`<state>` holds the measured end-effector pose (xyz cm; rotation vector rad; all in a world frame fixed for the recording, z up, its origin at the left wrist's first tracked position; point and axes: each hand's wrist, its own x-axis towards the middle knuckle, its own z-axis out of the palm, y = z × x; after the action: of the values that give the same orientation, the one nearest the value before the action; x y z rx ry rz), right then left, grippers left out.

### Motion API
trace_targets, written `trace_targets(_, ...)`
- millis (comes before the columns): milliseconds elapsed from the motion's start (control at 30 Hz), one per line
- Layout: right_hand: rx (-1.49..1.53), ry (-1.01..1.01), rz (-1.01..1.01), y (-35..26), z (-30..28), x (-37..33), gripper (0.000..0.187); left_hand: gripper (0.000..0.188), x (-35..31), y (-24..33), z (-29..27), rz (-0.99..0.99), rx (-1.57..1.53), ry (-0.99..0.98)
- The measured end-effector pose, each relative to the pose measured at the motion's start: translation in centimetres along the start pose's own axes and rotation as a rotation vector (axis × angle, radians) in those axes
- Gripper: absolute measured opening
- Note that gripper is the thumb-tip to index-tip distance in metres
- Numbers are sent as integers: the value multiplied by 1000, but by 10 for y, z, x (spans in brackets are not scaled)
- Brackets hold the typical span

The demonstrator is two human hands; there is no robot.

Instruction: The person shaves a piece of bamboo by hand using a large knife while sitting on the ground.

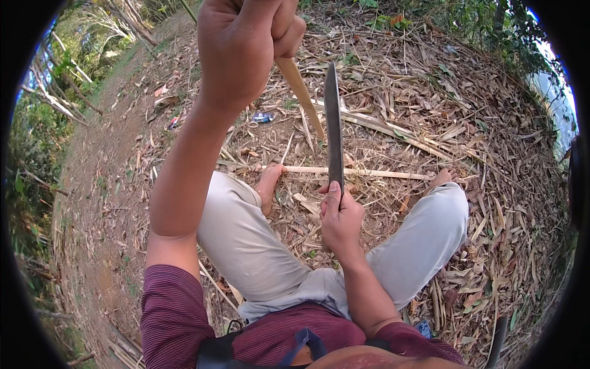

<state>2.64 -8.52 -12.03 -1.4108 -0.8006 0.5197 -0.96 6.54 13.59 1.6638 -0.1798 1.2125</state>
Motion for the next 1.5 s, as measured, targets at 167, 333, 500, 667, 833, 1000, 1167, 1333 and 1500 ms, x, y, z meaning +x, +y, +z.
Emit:
trace_targets(167, 25, 92, -467, -36, -10, 4, 28, 19, 3, -7, 4, 7, -58, -63)
trace_targets(333, 55, -59, -16, 3, 3, 0, 38, 17, 3, 0, 1, -27, -23, -63)
trace_targets(500, 94, 81, -420, -35, -15, -7, 24, 17, 0, -4, 7, 1, -20, -18)
trace_targets(667, -48, -56, 7, 9, 7, 17, 35, 18, 0, -5, 12, -43, -31, -10)
trace_targets(833, -56, 33, -302, -19, -5, -4, 30, 19, -1, -4, 0, 6, -15, -29)
trace_targets(1000, -161, 60, -215, 3, 2, 12, 33, 19, -1, -6, 10, -34, -69, -14)
trace_targets(1167, -231, 74, -124, 31, 16, 8, 31, 24, -4, -3, 4, 113, 18, -47)
trace_targets(1333, -207, 252, -541, 12, 10, 8, 30, 27, -4, -7, 4, 14, -56, 74)
trace_targets(1500, -468, -45, 161, 84, 13, 40, 37, 27, -6, -5, 8, 25, -47, -60)
